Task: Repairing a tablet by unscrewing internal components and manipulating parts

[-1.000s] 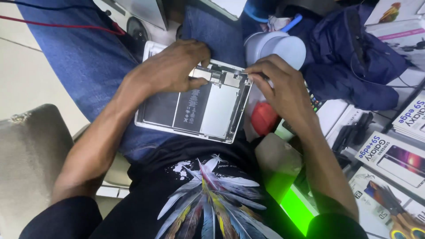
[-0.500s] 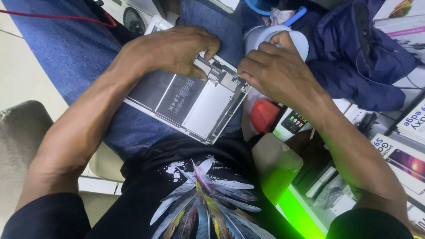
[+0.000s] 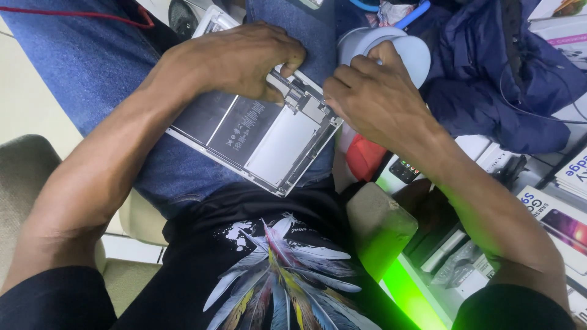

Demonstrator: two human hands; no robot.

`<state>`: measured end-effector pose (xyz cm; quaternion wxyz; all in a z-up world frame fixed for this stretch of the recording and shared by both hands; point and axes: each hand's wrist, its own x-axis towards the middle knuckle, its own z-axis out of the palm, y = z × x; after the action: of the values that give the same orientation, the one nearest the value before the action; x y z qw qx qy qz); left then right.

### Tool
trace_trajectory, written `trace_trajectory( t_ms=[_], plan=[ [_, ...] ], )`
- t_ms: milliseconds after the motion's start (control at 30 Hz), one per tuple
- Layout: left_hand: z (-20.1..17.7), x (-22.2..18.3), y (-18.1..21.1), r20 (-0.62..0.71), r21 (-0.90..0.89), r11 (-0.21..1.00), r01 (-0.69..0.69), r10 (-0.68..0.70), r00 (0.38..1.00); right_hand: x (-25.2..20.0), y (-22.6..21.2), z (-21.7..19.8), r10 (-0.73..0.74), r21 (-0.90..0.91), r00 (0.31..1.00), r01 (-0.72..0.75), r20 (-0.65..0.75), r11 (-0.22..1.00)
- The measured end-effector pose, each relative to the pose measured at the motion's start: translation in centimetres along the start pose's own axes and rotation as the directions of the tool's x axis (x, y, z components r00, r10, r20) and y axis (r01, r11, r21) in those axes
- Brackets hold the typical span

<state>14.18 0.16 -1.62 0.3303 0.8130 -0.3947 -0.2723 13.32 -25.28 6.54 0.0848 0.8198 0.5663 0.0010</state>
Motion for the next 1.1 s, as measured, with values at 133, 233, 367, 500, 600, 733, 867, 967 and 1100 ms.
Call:
trace_trajectory(
  t_ms=[133,233,367,500,600,733,867,967,1100],
  plan=[
    [0.1,0.1,-0.1,0.002,0.000,1.000,-0.001,0.001,1.000,0.1,0.2,0.1,-0.006,0.011,1.000,0.005,0.025,1.000],
    [0.2,0.1,-0.2,-0.009,0.003,1.000,-0.018,0.018,1.000,0.0,0.4,0.2,-0.005,0.076,0.999,0.001,0.051,0.997],
    [0.2,0.0,-0.2,-0.017,-0.010,1.000,-0.013,0.013,1.000,0.1,0.5,0.4,-0.037,0.098,0.997,0.031,0.062,0.995],
    [0.2,0.1,-0.2,-0.016,-0.010,1.000,0.006,-0.006,1.000,0.3,0.2,-0.2,-0.025,0.013,0.999,0.025,0.040,1.000],
    [0.3,0.1,-0.1,-0.018,-0.002,1.000,0.005,-0.005,1.000,0.3,0.0,-0.4,-0.026,-0.068,0.999,0.028,0.035,0.997],
    [0.3,0.1,-0.3,-0.021,-0.014,1.000,-0.012,0.012,1.000,0.3,-0.4,-0.5,-0.019,-0.104,1.000,0.021,0.019,0.994],
    [-0.2,-0.1,0.2,-0.007,-0.012,1.000,0.003,-0.003,1.000,0.4,-0.4,-0.5,-0.005,-0.064,1.000,0.007,0.031,0.998],
    [0.0,0.0,0.2,0.010,-0.020,0.999,0.033,-0.033,0.999,0.4,-0.2,-0.5,-0.010,-0.047,0.998,0.013,0.059,0.999],
    [0.3,0.1,-0.2,-0.012,-0.010,1.000,0.009,-0.009,1.000,0.3,0.0,-0.2,-0.014,-0.018,0.997,0.015,0.079,1.000]
  ],
)
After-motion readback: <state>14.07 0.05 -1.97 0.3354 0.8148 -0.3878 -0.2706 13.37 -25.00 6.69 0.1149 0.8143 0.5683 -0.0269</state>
